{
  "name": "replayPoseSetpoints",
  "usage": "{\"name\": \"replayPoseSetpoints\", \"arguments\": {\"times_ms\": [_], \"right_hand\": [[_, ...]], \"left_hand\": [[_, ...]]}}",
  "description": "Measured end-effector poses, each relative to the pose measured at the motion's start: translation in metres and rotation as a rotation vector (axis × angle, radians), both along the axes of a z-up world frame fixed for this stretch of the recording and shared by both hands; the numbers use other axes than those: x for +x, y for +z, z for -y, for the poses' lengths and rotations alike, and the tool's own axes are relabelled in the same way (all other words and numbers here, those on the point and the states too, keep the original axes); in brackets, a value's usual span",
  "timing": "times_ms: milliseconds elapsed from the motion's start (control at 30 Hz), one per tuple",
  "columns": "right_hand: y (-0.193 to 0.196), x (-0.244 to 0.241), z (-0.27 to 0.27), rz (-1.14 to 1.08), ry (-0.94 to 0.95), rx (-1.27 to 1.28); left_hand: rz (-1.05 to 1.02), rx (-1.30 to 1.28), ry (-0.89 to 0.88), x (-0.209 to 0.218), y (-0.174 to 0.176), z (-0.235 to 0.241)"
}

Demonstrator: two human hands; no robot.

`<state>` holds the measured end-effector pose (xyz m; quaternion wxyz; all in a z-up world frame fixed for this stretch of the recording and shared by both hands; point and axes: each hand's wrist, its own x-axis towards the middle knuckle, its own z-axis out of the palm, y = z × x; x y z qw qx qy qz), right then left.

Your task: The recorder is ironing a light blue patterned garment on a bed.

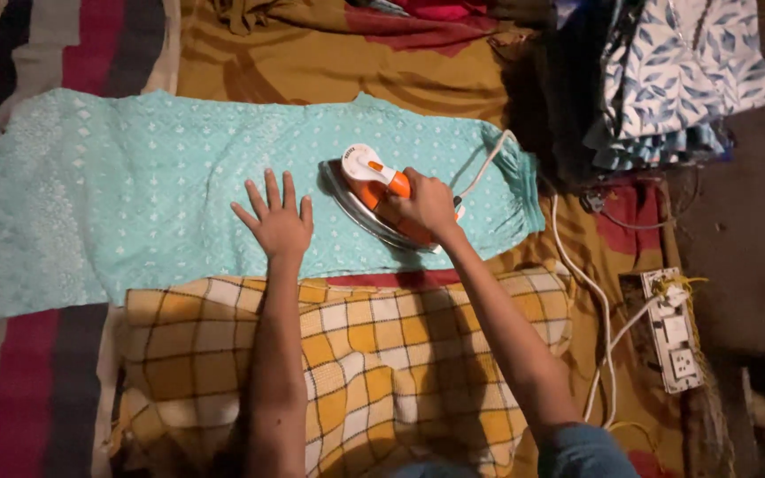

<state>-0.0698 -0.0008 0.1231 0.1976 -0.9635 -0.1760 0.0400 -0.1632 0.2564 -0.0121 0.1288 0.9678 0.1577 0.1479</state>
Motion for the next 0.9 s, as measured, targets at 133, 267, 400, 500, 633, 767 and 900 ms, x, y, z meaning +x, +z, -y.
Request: {"name": "replayPoseSetpoints", "arguments": {"times_ms": [133,267,400,500,633,767,900], "right_hand": [[0.006,-0.026,0.006,0.014,-0.054,0.024],[0.009,-0.049,0.016,0.03,-0.099,-0.001],[0.016,-0.054,0.014,0.056,-0.104,0.05],[0.024,-0.059,0.014,0.048,-0.091,0.077],[0.017,-0.051,0.013,0.076,-0.078,0.053],[0.014,-0.027,0.013,0.141,-0.035,0.008],[0.013,-0.005,0.005,0.182,-0.033,-0.007]], "left_hand": [[0.039,0.042,0.029,-0.013,-0.008,0.011],[-0.073,0.033,0.023,-0.031,-0.012,0.027],[-0.236,0.006,-0.02,-0.036,0.001,0.031],[-0.403,-0.051,-0.045,-0.044,0.019,0.044],[-0.5,-0.066,-0.077,-0.055,0.02,0.052],[-0.565,-0.093,-0.122,-0.058,0.031,0.057],[-0.62,-0.131,-0.134,-0.058,0.032,0.058]]}}
